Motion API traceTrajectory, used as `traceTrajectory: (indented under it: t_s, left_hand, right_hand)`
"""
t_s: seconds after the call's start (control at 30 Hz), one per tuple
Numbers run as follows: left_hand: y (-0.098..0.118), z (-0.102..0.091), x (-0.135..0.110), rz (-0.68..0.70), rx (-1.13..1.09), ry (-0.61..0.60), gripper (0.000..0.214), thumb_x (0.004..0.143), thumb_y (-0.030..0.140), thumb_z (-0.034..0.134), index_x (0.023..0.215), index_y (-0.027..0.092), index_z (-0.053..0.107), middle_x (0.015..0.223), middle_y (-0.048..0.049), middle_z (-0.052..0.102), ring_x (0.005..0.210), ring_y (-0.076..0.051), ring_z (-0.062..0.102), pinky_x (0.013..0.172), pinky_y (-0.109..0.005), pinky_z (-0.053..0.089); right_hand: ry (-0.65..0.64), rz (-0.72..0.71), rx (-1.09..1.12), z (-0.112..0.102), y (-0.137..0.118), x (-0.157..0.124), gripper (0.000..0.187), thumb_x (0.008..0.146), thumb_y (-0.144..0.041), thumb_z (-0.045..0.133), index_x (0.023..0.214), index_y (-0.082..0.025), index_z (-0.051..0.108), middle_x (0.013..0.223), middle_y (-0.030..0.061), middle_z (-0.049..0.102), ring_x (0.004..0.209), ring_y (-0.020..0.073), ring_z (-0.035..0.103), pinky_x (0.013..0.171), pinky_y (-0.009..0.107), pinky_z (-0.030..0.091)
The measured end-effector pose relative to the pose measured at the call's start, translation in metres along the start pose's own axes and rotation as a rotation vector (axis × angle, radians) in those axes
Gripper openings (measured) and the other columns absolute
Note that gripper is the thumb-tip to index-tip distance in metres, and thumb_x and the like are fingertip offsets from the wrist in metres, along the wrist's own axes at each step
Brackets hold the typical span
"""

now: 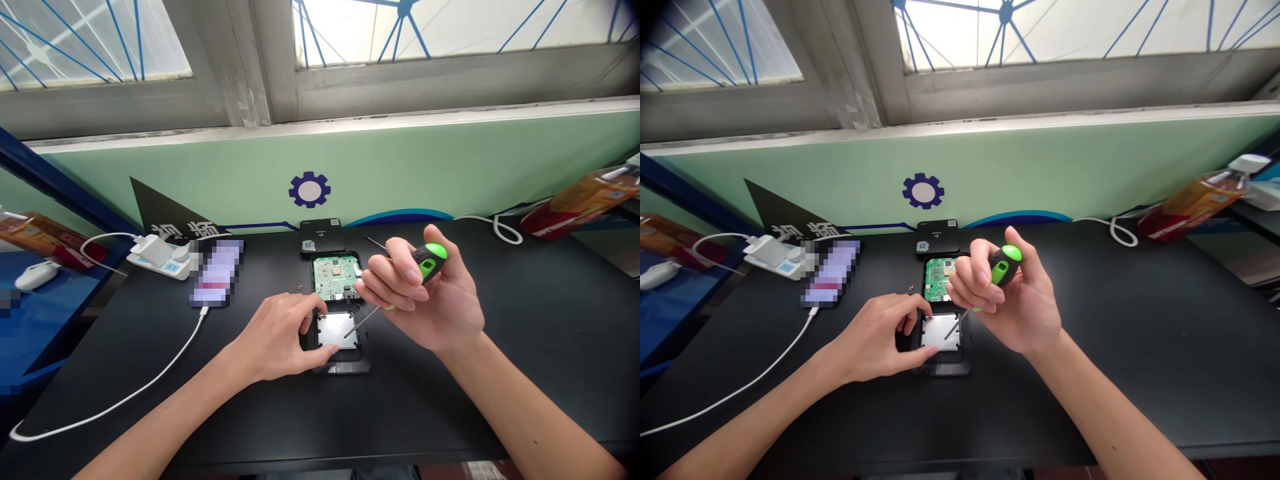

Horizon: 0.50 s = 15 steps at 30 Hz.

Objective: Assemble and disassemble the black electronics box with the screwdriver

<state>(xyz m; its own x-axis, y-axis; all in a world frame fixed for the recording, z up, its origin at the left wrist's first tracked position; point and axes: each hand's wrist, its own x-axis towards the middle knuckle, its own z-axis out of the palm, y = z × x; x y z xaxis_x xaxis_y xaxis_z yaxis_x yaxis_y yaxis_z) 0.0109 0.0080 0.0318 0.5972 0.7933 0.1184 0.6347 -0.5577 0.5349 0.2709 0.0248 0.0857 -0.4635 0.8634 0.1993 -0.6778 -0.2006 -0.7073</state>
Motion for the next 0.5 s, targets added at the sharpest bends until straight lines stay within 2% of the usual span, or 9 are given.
traceTrajectory:
  t_s: [0.17, 0.33, 0.5]
  left_hand:
    - [0.0059, -0.0038, -0.0004, -0.007, 0.055, -0.065, 0.041, 0.083, 0.043, 0.093, 0.111, 0.026, 0.067, 0.082, 0.0056, 0.061, 0.072, -0.019, 0.059, 0.069, -0.034, 0.038]
    - [0.0075, 0.0007, -0.0009, -0.043, 0.053, -0.054, 0.040, 0.087, 0.040, 0.088, 0.116, 0.025, 0.065, 0.084, 0.0044, 0.061, 0.073, -0.020, 0.060, 0.068, -0.033, 0.036]
    - [0.0084, 0.0026, -0.0008, -0.075, 0.060, -0.036, 0.040, 0.086, 0.042, 0.089, 0.112, 0.024, 0.065, 0.084, 0.0037, 0.061, 0.069, -0.019, 0.057, 0.066, -0.032, 0.034]
  right_hand:
    - [-0.025, 0.001, -0.001, -0.0020, 0.0009, 0.0010, 0.074, 0.116, -0.077, 0.047, 0.072, -0.021, 0.065, 0.057, -0.0068, 0.031, 0.052, 0.0133, 0.026, 0.059, 0.031, 0.036]
    - [-0.040, 0.011, -0.004, -0.0026, 0.0034, 0.0014, 0.076, 0.115, -0.082, 0.045, 0.076, -0.021, 0.069, 0.059, -0.0063, 0.032, 0.053, 0.0140, 0.027, 0.060, 0.032, 0.034]
    - [-0.056, 0.012, 0.001, -0.0029, 0.0056, 0.0014, 0.077, 0.115, -0.082, 0.042, 0.077, -0.021, 0.070, 0.060, -0.0057, 0.032, 0.054, 0.0146, 0.028, 0.060, 0.032, 0.032]
